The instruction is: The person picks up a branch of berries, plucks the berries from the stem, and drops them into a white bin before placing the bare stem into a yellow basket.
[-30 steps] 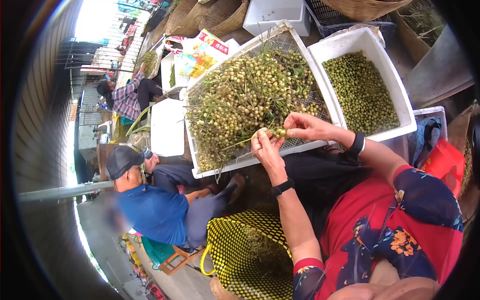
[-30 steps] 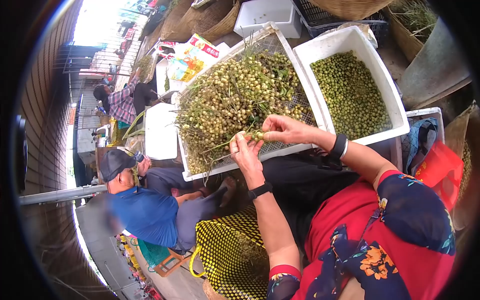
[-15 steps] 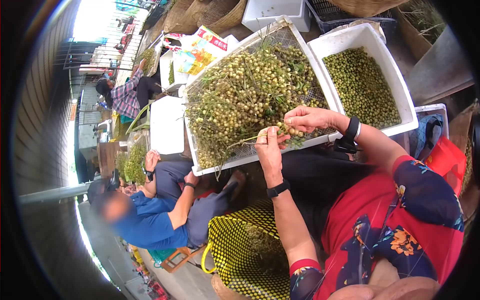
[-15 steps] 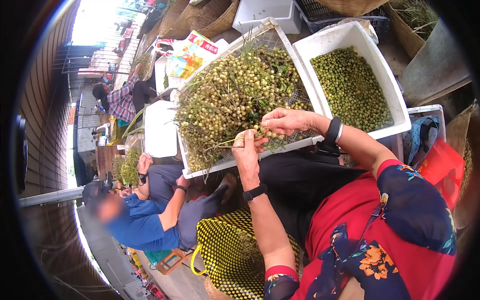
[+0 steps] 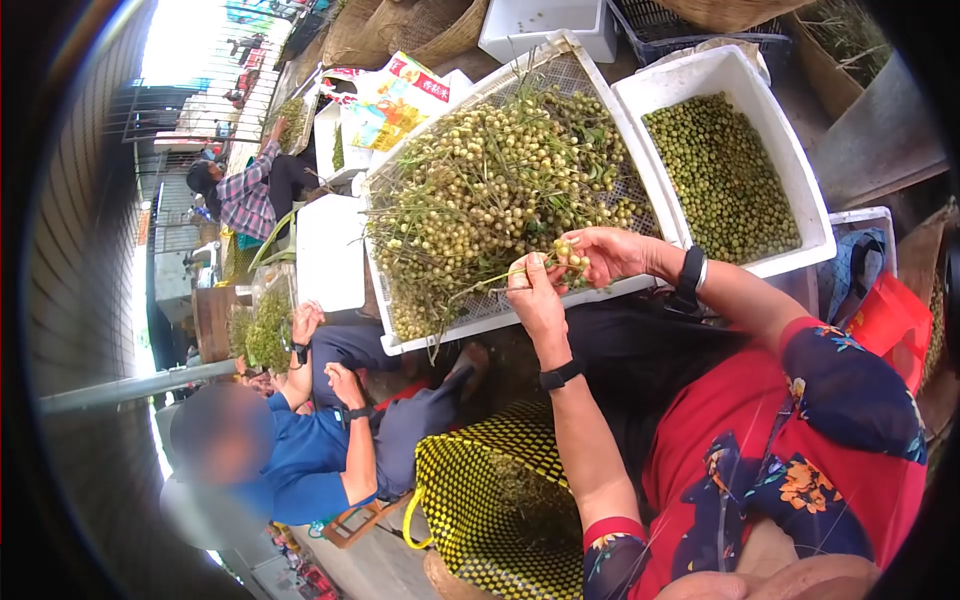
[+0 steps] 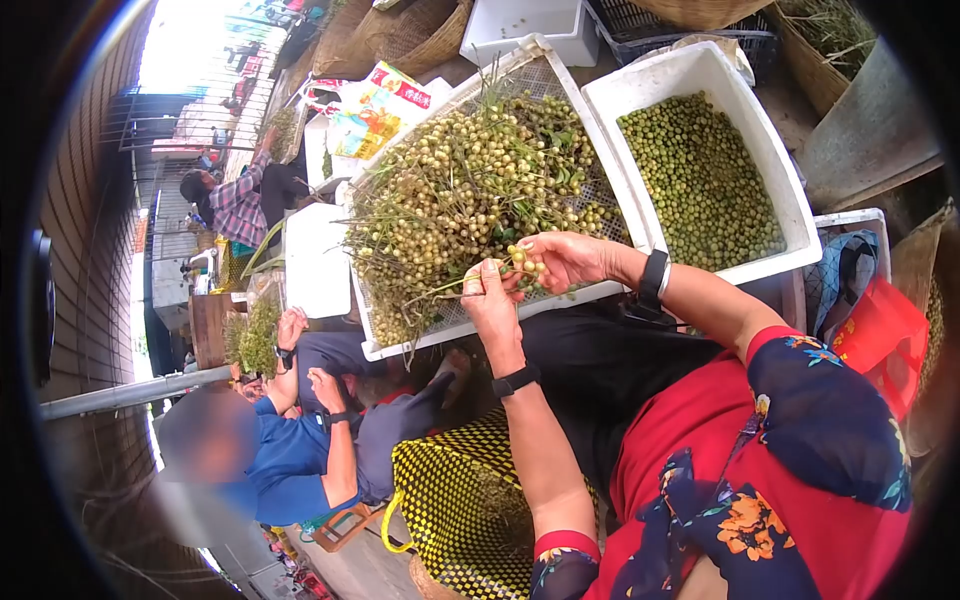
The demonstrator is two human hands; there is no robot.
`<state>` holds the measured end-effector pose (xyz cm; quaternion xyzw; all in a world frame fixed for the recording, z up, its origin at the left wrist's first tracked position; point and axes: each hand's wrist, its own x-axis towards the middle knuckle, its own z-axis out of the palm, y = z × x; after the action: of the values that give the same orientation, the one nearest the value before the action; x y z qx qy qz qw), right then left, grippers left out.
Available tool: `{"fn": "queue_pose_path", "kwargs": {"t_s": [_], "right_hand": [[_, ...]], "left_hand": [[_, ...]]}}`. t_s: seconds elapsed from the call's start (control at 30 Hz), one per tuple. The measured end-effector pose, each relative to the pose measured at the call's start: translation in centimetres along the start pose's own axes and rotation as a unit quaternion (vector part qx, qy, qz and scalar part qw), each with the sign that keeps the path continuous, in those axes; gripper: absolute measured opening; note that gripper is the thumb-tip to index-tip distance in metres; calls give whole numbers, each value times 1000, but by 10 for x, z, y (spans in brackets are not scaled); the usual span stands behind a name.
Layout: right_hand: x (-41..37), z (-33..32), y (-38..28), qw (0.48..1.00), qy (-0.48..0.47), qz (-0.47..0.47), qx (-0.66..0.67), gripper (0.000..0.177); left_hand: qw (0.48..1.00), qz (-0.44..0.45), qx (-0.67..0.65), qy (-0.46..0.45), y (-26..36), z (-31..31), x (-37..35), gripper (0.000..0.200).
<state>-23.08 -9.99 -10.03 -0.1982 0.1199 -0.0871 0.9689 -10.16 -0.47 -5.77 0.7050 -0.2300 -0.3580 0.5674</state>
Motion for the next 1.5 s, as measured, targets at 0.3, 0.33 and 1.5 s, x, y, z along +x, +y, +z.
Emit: {"fn": "queue_pose_path", "kwargs": {"t_s": [0.3,0.33,1.5], "right_hand": [[6,-6,-4,980,-2,-44,-194,28],[6,-4,-3,980,-3,-43,-194,28],[5,-42,-16,533,216,-311,-757,32]], "left_hand": [[992,76,104,-6,6,-4,-12,23],[995,58,83,0,6,-6,-12,23],[991,-65,-117,7,-7,-50,9,22]]}}
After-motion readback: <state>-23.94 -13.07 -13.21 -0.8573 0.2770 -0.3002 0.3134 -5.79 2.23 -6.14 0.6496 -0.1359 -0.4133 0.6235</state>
